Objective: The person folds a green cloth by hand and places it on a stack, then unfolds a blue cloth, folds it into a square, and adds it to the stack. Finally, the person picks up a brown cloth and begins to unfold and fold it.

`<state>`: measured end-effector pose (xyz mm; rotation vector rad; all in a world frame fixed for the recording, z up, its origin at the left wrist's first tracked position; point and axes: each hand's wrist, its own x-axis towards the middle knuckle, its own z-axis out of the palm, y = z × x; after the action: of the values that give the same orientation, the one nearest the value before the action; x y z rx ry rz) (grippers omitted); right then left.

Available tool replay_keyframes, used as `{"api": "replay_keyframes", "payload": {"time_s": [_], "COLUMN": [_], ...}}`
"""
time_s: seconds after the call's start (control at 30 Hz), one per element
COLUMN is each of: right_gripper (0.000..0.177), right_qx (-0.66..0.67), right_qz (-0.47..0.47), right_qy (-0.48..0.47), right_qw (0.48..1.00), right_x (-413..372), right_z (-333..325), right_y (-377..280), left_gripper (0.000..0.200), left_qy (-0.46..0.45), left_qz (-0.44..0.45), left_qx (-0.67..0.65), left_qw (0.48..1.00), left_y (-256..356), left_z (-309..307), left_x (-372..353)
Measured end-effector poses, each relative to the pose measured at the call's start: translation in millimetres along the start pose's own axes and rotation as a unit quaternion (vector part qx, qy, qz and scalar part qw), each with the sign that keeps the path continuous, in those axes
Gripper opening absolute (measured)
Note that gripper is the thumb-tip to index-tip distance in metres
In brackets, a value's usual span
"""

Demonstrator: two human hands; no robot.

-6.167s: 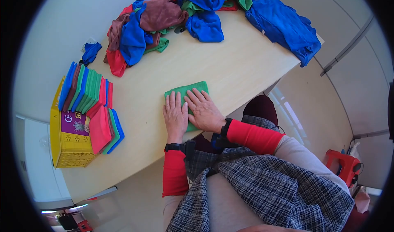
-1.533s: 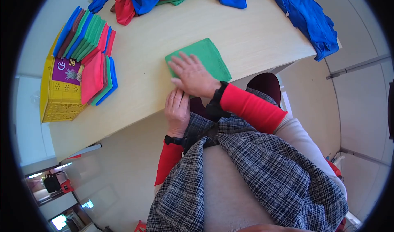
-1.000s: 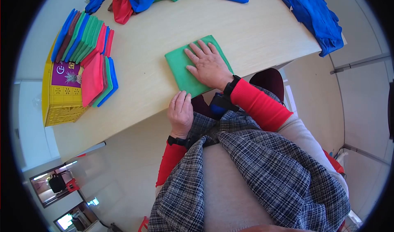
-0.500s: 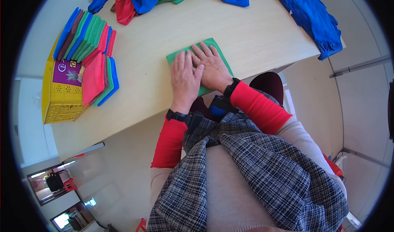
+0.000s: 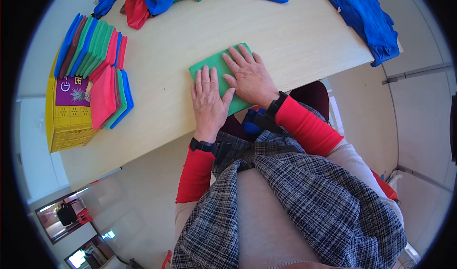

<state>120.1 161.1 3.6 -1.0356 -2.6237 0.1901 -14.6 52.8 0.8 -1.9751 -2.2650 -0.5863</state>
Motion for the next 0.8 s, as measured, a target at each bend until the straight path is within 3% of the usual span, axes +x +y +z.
{"api": "replay_keyframes", "payload": {"time_s": [0.6, 0.77, 0.8], "right_gripper": [0.055, 0.06, 0.06], "right_qx": [-0.046, 0.163, 0.163], "right_qz": [0.041, -0.049, -0.044], "right_qy": [0.041, 0.123, 0.123], "right_qw": [0.997, 0.978, 0.978], "right_x": [-16, -10, -9], "right_z": [-21, -26, -20], "right_y": [22, -41, -54], "left_gripper": [0.068, 0.065, 0.065], "left_qy": [0.009, 0.003, 0.022], "left_qz": [-0.026, -0.018, -0.011], "left_qx": [0.03, 0.024, -0.04], "left_qw": [0.999, 1.0, 0.999], "left_y": [-2, -7, -12], "left_z": [6, 12, 16], "left_x": [-10, -14, -18]}}
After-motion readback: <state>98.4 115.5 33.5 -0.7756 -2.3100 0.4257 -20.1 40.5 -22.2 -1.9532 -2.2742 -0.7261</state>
